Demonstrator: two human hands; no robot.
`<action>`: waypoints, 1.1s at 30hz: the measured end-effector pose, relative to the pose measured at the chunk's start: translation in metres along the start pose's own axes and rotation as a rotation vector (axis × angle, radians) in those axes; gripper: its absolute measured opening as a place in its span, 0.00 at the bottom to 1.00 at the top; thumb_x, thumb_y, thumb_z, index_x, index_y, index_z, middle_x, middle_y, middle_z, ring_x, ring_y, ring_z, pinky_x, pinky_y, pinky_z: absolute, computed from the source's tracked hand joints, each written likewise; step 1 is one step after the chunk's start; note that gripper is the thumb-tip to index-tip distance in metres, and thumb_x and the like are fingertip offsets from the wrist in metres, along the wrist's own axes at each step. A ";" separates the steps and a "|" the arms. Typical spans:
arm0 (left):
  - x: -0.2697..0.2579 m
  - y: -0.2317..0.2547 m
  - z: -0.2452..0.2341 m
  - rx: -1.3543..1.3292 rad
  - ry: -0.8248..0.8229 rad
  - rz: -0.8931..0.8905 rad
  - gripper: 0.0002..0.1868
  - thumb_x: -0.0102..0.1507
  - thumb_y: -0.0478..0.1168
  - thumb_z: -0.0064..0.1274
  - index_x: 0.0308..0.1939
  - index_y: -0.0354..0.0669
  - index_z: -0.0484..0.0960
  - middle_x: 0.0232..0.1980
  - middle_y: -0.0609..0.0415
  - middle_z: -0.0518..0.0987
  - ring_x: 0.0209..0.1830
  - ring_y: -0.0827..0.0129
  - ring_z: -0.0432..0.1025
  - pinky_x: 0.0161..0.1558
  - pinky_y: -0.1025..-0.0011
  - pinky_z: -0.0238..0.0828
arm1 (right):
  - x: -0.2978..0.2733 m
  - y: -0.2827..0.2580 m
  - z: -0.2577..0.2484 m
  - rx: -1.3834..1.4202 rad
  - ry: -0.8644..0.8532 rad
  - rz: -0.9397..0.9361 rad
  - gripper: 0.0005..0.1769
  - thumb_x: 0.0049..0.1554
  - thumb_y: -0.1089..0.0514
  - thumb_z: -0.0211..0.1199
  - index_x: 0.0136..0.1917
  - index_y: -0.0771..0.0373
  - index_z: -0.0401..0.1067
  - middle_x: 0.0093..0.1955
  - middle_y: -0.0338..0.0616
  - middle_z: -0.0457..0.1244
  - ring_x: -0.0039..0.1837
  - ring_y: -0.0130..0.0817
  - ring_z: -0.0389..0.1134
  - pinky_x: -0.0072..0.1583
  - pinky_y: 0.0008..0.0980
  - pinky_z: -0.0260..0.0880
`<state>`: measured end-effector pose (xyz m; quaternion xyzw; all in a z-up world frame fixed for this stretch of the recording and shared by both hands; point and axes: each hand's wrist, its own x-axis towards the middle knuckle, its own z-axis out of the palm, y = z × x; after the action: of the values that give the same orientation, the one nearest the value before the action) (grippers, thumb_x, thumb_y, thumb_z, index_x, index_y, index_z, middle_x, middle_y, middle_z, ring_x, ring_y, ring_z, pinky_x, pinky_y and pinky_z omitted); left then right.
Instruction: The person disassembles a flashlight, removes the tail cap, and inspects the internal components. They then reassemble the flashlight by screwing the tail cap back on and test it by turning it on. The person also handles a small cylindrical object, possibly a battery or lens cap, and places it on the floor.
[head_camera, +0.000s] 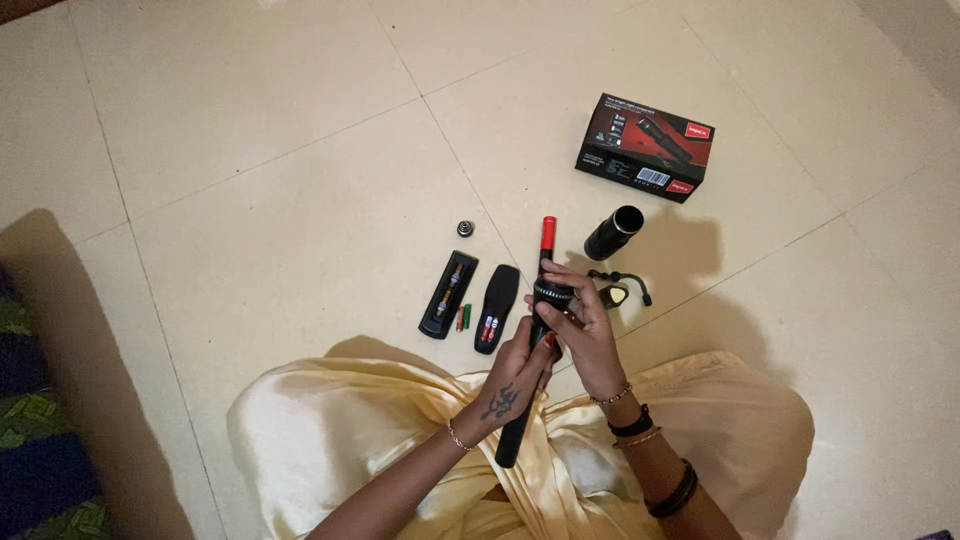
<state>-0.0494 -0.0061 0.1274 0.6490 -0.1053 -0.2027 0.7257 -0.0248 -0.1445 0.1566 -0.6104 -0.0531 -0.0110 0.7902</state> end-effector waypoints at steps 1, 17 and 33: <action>0.000 0.000 0.000 -0.008 0.001 0.013 0.09 0.75 0.39 0.35 0.53 0.36 0.62 0.28 0.58 0.71 0.19 0.79 0.64 0.22 0.77 0.63 | 0.001 0.000 0.001 0.007 0.005 -0.011 0.17 0.62 0.69 0.59 0.64 0.65 0.64 0.76 0.50 0.55 0.72 0.36 0.64 0.70 0.41 0.72; -0.005 0.006 -0.002 -0.022 -0.042 0.016 0.09 0.73 0.39 0.36 0.53 0.37 0.64 0.23 0.59 0.70 0.17 0.79 0.64 0.22 0.77 0.64 | -0.007 0.004 0.003 -0.037 0.054 -0.004 0.17 0.62 0.70 0.58 0.63 0.64 0.62 0.72 0.51 0.58 0.67 0.39 0.69 0.67 0.42 0.74; -0.008 0.020 -0.021 0.328 -0.077 0.315 0.18 0.72 0.42 0.43 0.61 0.32 0.63 0.32 0.46 0.78 0.31 0.58 0.77 0.35 0.65 0.73 | -0.028 -0.062 0.036 0.005 -0.032 -0.029 0.39 0.56 0.74 0.62 0.77 0.60 0.54 0.75 0.52 0.58 0.71 0.41 0.65 0.71 0.40 0.67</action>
<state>-0.0451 0.0176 0.1451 0.7258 -0.2643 -0.0917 0.6285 -0.0607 -0.1271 0.2220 -0.6078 -0.0746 -0.0128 0.7905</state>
